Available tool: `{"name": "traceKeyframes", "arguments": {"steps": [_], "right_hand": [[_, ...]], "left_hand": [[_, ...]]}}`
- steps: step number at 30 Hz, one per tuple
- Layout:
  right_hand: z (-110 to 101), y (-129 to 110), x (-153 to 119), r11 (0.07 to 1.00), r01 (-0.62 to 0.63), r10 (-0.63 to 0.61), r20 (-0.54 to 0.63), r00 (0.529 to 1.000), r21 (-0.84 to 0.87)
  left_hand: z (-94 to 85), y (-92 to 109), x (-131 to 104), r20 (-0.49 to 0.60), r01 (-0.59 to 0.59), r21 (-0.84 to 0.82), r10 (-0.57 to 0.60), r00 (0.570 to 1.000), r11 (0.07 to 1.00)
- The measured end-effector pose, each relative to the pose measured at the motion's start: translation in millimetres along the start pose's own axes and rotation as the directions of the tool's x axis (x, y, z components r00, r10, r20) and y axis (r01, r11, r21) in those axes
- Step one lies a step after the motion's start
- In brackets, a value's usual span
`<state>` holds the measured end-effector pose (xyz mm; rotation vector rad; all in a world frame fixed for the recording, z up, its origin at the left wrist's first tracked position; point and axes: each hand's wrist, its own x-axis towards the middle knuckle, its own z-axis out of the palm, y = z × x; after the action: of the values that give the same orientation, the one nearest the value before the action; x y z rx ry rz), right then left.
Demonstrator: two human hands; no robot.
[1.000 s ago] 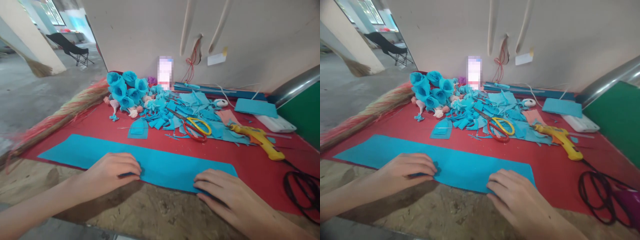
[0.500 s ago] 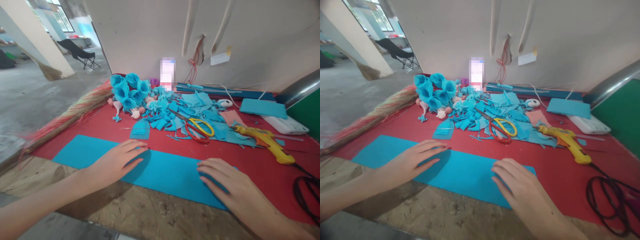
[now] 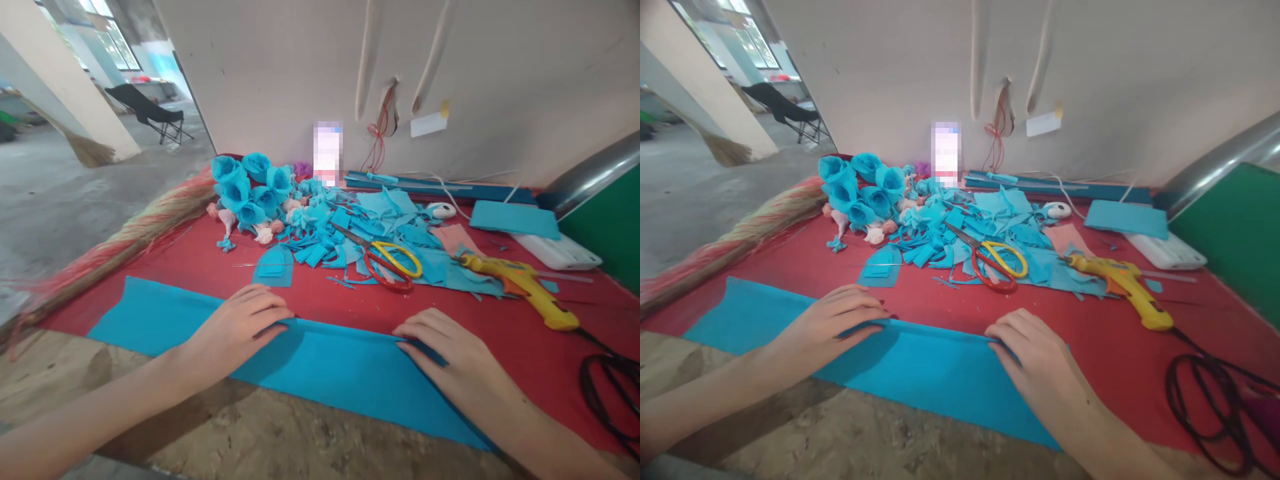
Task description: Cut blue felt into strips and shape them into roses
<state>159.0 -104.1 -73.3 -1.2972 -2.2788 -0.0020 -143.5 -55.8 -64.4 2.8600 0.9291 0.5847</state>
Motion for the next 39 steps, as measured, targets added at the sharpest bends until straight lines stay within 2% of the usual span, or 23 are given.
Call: {"name": "traceKeyframes", "arguments": {"steps": [3, 6, 13, 16, 18, 22, 25, 29, 32, 36, 39], "right_hand": [[-1, -2, 4, 0.997, -0.014, 0.014, 0.005, 1.0, 0.081], [-2, -2, 9, 0.995, 0.004, -0.002, -0.023, 1.0, 0.099], [-2, 4, 18, 0.994, 0.063, -0.056, -0.076, 0.996, 0.086], [-2, 4, 18, 0.997, 0.084, -0.083, -0.1, 0.992, -0.001], [-1, -1, 15, 0.987, 0.149, -0.152, -0.056, 0.987, -0.056], [-1, -19, 5, 0.954, 0.297, -0.286, 0.157, 0.945, -0.05], [-1, -30, -1, 0.942, 0.323, -0.299, 0.209, 0.931, -0.092], [1, -37, -5, 0.918, 0.359, -0.321, 0.215, 0.923, -0.171], [2, -40, -5, 0.899, 0.387, -0.346, 0.21, 0.914, -0.204], [0, -40, 0, 0.912, 0.368, -0.348, 0.133, 0.928, -0.181], [-7, -35, 5, 0.971, 0.222, -0.216, 0.065, 0.974, -0.093]], "left_hand": [[0.0, 1, 0, -0.061, 0.039, -0.023, -0.04, 0.997, 0.999], [-2.7, 1, 2, -0.071, 0.062, -0.073, -0.067, 0.995, 0.995], [-8.7, -5, 7, -0.057, 0.075, -0.159, -0.085, 0.995, 0.984], [-7.3, -8, 7, -0.041, 0.077, -0.159, -0.085, 0.996, 0.984], [-5.0, -11, 8, -0.027, 0.086, -0.156, -0.091, 0.995, 0.984], [-0.2, -13, 8, 0.008, 0.122, -0.184, -0.123, 0.992, 0.975], [-2.2, -6, 5, 0.037, 0.088, -0.146, -0.083, 0.996, 0.985], [-13.8, 17, -5, 0.173, 0.006, -0.092, 0.01, 0.985, 0.996], [-17.7, 33, -15, 0.257, 0.018, -0.034, -0.009, 0.966, 0.999], [-6.2, 40, -27, 0.229, 0.011, 0.098, -0.033, 0.973, 0.995], [-2.4, 40, -29, 0.152, 0.017, 0.204, -0.049, 0.987, 0.979]]}}
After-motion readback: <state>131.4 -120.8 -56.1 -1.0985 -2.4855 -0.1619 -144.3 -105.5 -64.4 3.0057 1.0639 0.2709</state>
